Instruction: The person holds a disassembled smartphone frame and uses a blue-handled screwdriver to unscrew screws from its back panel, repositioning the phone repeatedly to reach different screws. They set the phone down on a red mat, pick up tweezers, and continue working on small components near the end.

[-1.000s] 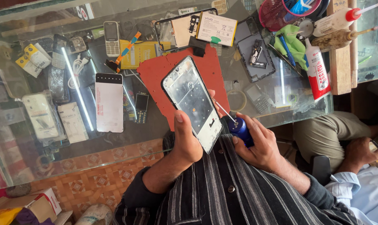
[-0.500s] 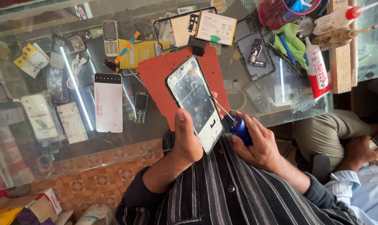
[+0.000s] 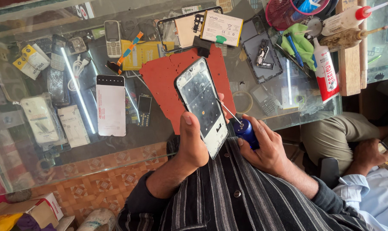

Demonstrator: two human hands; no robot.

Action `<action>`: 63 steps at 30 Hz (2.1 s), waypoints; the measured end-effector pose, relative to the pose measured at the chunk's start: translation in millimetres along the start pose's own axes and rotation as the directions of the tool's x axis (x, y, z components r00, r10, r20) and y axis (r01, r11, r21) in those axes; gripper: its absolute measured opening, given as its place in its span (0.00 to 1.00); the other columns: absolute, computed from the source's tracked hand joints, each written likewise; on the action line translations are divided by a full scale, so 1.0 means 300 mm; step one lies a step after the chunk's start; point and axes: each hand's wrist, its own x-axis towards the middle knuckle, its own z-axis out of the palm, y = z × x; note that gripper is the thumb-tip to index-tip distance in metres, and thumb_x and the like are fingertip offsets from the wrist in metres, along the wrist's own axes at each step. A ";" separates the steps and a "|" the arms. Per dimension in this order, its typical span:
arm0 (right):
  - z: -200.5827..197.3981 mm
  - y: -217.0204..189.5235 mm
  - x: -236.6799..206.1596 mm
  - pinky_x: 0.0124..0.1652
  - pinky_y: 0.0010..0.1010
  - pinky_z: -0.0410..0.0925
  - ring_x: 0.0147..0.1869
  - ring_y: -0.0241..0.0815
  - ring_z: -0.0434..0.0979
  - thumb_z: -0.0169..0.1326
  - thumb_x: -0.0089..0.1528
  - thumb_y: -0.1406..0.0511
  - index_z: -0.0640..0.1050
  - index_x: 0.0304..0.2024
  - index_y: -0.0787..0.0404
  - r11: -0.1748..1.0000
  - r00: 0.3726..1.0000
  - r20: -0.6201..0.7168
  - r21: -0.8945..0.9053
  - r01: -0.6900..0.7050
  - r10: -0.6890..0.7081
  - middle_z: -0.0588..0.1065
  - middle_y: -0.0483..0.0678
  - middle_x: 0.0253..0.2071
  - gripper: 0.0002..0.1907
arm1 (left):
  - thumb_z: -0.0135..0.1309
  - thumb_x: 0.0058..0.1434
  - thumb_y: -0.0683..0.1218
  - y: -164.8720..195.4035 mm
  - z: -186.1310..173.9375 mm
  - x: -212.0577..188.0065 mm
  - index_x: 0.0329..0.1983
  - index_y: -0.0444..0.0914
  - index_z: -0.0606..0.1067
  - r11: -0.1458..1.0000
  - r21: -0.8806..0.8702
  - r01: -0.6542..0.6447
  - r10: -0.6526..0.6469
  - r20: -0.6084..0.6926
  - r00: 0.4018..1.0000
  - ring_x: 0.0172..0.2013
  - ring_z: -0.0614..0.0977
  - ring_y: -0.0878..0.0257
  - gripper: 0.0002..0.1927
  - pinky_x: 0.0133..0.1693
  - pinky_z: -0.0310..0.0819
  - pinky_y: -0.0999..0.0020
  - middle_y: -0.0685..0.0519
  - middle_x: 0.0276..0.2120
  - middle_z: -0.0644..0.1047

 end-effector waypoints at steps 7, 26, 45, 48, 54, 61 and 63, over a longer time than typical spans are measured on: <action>0.001 -0.011 0.008 0.40 0.40 0.76 0.43 0.58 0.83 0.58 0.58 0.69 0.68 0.62 0.75 0.999 0.999 -0.016 0.012 -0.031 0.031 0.76 0.64 0.46 0.30 | 0.34 0.71 0.76 0.005 0.006 -0.003 0.64 0.27 0.69 0.993 0.121 -0.002 -0.001 0.025 1.000 0.47 0.78 0.59 0.48 0.52 0.74 0.61 0.45 0.49 0.76; 0.005 -0.009 0.025 0.42 0.39 0.75 0.45 0.57 0.83 0.57 0.58 0.69 0.68 0.62 0.74 0.998 0.998 -0.050 0.049 -0.035 0.037 0.76 0.63 0.47 0.30 | 0.37 0.65 0.80 0.003 0.025 0.005 0.72 0.27 0.59 0.998 0.057 0.015 -0.021 0.108 0.994 0.47 0.74 0.63 0.56 0.54 0.69 0.65 0.50 0.46 0.72; 0.010 -0.008 0.036 0.43 0.38 0.75 0.44 0.56 0.83 0.58 0.58 0.69 0.69 0.62 0.71 0.997 0.993 -0.109 0.051 -0.050 0.055 0.77 0.60 0.45 0.29 | 0.32 0.70 0.77 -0.006 0.022 -0.005 0.55 0.30 0.67 0.973 0.219 -0.075 0.042 0.153 0.987 0.43 0.73 0.63 0.46 0.46 0.70 0.65 0.48 0.43 0.72; 0.012 -0.008 0.040 0.43 0.38 0.74 0.44 0.55 0.82 0.57 0.59 0.69 0.69 0.62 0.72 0.998 0.992 -0.123 0.057 -0.030 0.037 0.77 0.60 0.45 0.29 | 0.32 0.71 0.77 -0.005 0.024 -0.004 0.56 0.29 0.67 0.977 0.202 -0.076 0.043 0.165 0.985 0.46 0.74 0.62 0.45 0.49 0.71 0.64 0.47 0.46 0.71; 0.013 -0.010 0.046 0.43 0.38 0.74 0.44 0.55 0.83 0.57 0.59 0.69 0.70 0.61 0.71 0.997 0.990 -0.129 0.058 -0.044 0.051 0.77 0.60 0.45 0.28 | 0.33 0.70 0.76 0.004 0.035 0.001 0.64 0.29 0.60 0.981 0.181 -0.070 0.037 0.178 0.983 0.49 0.72 0.61 0.47 0.52 0.71 0.63 0.46 0.49 0.69; 0.010 -0.008 0.052 0.42 0.38 0.74 0.44 0.56 0.83 0.57 0.59 0.69 0.70 0.62 0.71 0.998 0.988 -0.141 0.040 -0.058 0.063 0.77 0.60 0.46 0.28 | 0.34 0.73 0.75 0.019 0.053 0.009 0.68 0.28 0.61 0.982 0.158 -0.106 0.071 0.209 0.975 0.47 0.69 0.63 0.47 0.51 0.67 0.66 0.49 0.48 0.67; 0.011 -0.006 0.054 0.42 0.38 0.75 0.44 0.56 0.83 0.57 0.59 0.69 0.70 0.62 0.71 0.997 0.987 -0.145 0.046 -0.056 0.062 0.77 0.60 0.46 0.28 | 0.33 0.73 0.75 0.019 0.052 0.010 0.68 0.28 0.60 0.977 0.178 -0.113 0.076 0.206 0.976 0.50 0.69 0.63 0.47 0.54 0.67 0.64 0.49 0.51 0.67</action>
